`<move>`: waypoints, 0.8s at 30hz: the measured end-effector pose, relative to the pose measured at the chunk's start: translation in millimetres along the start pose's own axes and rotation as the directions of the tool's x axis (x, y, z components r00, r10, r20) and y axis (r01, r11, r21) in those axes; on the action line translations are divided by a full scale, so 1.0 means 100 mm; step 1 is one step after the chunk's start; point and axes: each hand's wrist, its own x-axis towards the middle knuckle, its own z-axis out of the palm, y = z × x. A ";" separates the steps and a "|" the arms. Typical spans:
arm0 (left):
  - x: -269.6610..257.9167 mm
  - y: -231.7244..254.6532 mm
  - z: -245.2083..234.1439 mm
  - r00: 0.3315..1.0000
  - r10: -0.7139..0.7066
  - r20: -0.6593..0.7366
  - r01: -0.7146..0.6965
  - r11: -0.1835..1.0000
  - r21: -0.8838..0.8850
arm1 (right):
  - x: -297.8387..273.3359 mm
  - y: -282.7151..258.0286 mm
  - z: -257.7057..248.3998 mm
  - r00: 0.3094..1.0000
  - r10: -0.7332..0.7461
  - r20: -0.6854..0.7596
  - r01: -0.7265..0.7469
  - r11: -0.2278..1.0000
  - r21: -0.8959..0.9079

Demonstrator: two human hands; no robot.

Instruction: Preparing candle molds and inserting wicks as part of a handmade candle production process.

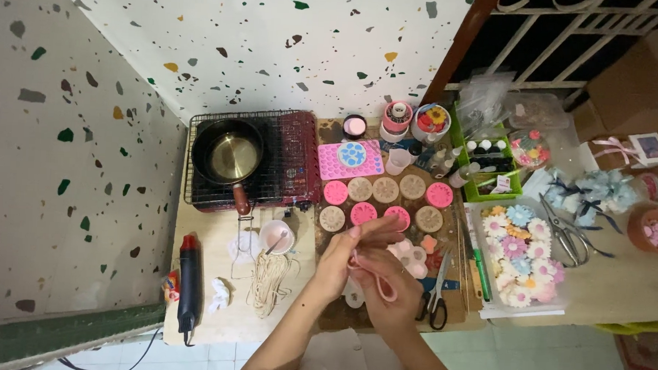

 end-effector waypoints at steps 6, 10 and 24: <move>-0.02 -0.17 0.02 0.987 0.012 -0.160 -0.052 0.968 -0.244 | -0.22 0.22 0.04 0.988 0.104 -0.111 -0.084 0.981 0.175; 0.00 -0.57 -0.21 0.965 -0.126 -0.229 0.126 0.992 -0.015 | 0.02 -0.01 0.05 0.990 0.088 -0.115 -0.050 0.953 0.299; -0.07 -0.96 -0.17 0.852 -0.025 -0.523 0.294 0.849 0.439 | 0.02 0.03 -0.07 0.993 -0.058 0.099 0.077 0.977 -0.198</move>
